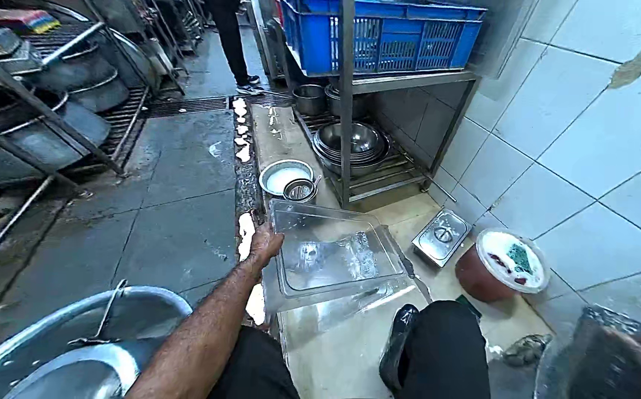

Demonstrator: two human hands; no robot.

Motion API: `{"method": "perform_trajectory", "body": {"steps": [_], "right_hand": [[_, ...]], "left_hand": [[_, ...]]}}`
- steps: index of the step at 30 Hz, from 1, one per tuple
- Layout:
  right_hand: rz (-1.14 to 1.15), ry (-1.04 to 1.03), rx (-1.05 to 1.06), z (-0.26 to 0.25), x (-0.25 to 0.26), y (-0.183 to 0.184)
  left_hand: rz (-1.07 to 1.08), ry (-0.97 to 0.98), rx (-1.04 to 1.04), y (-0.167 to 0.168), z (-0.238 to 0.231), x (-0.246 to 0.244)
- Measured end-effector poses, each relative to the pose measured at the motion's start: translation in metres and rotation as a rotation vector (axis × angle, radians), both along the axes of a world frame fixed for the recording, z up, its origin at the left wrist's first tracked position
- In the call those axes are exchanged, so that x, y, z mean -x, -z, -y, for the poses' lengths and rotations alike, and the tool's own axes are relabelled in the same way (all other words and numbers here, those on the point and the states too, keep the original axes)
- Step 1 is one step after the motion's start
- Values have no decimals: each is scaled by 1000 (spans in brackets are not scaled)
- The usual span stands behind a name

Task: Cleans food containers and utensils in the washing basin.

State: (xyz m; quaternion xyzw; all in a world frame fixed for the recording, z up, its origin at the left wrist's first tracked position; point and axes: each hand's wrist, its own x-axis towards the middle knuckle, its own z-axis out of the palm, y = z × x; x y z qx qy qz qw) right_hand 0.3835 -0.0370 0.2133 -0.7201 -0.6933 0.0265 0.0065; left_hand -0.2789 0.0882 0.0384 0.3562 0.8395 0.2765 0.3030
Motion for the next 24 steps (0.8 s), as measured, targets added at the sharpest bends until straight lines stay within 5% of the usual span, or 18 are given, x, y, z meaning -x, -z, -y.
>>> {"method": "perform_trajectory", "body": {"steps": [3,5,14,19,24], "right_hand": [[18,-409,-226,-77,-24,60],[12,-597,-275,-128,11,83],[110,-1158,265,-242,331,107],[93,-1214,324,-268,461,117],[83,-1030,361,-281,479,143]], "left_hand": [[-24,0,34,7,0,10],[-39,6,50,7,-1,14],[-173,64,155,2,0,23],[-132,89,173,2,2,31],[-111,118,234,6,7,48]]}}
